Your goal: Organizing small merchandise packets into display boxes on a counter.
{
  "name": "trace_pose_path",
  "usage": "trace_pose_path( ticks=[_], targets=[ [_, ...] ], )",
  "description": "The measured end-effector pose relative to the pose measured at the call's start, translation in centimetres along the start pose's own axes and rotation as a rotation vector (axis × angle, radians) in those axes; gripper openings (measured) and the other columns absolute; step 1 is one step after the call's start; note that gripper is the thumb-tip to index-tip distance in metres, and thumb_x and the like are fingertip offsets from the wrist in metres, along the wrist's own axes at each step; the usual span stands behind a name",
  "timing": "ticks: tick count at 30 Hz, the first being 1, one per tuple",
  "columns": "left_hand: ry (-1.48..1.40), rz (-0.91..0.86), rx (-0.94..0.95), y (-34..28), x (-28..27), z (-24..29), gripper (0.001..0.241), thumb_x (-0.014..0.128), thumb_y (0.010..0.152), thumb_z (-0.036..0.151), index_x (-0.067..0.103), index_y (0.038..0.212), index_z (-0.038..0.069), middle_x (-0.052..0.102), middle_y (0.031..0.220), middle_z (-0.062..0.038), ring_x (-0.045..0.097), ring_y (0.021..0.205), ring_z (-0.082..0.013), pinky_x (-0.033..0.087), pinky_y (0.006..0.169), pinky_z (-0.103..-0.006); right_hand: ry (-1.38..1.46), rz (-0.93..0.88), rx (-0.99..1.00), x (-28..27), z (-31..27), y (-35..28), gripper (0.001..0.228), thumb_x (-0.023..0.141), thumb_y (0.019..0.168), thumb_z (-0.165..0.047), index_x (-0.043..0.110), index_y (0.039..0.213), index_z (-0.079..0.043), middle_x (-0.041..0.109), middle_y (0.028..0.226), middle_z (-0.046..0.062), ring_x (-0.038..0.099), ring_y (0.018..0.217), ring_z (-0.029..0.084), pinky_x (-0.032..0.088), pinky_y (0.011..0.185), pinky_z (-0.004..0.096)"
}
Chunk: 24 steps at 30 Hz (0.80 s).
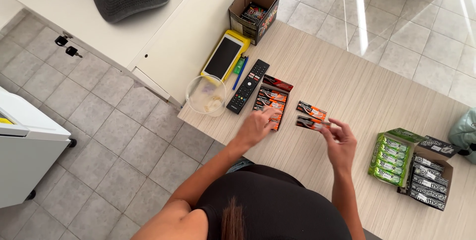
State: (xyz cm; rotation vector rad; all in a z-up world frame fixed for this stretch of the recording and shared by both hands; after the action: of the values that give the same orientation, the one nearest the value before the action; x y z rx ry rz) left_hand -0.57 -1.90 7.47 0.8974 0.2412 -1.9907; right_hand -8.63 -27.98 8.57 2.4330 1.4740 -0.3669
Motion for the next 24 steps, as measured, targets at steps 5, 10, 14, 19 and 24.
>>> trace_pose_path(
  ticks=[5,10,14,19,24],
  targets=[
    [0.388,-0.107,-0.025,0.0,1.2,-4.3,0.039,0.076,0.091,0.024,0.062,0.128,0.021,0.067,0.122,-0.004,0.060,0.131,-0.0278,0.037,0.115,-0.0490,-0.245,0.107,0.003,-0.5,3.2,-0.3,0.019,0.078,0.094,-0.015,0.075,0.111,-0.022,0.070,0.081,0.004,0.052,0.070,0.014,0.039,0.067,0.026],
    [0.520,-0.076,-0.038,-0.1,2.1,-5.1,0.031,0.077,0.087,0.024,0.068,0.116,0.025,0.071,0.104,0.001,0.065,0.119,-0.0198,0.038,0.114,-0.0478,-0.561,0.242,-0.252,0.4,3.2,-0.2,0.027,0.086,0.089,-0.025,0.079,0.115,-0.022,0.055,0.107,0.008,0.054,0.098,0.029,0.044,0.091,0.039],
    [0.517,-0.089,-0.067,0.6,2.7,-6.0,0.031,0.079,0.085,0.021,0.069,0.114,0.025,0.071,0.103,0.000,0.068,0.113,-0.0207,0.044,0.107,-0.0460,-0.535,0.040,-0.417,1.7,0.9,0.7,0.033,0.076,0.094,-0.027,0.074,0.127,-0.030,0.058,0.146,0.010,0.054,0.129,0.035,0.038,0.108,0.049],
    [0.474,-0.103,-0.070,0.8,2.1,-5.3,0.027,0.081,0.082,0.016,0.071,0.107,0.019,0.069,0.095,-0.002,0.070,0.099,-0.0230,0.053,0.094,-0.0428,-0.528,-0.013,-0.464,1.9,2.9,2.3,0.028,0.075,0.095,-0.032,0.076,0.122,-0.033,0.067,0.139,0.001,0.060,0.129,0.027,0.041,0.109,0.039],
    [0.553,-0.027,-0.011,0.9,3.0,-6.4,0.030,0.084,0.077,0.026,0.070,0.104,0.024,0.065,0.097,0.002,0.067,0.098,-0.0190,0.044,0.107,-0.0411,-0.609,-0.006,-0.532,2.4,2.5,2.5,0.029,0.076,0.093,-0.039,0.076,0.122,-0.038,0.065,0.140,-0.001,0.060,0.125,0.026,0.042,0.104,0.039]
  ],
)
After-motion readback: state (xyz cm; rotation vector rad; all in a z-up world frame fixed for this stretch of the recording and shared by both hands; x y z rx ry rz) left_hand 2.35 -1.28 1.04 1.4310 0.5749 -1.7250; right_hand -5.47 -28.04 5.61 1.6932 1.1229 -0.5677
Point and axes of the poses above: each hand's wrist, its own y-axis towards the middle knuckle, its own x-axis out of the palm, z = x × y, the point moved 5 cm from there along y, towards the middle knuckle
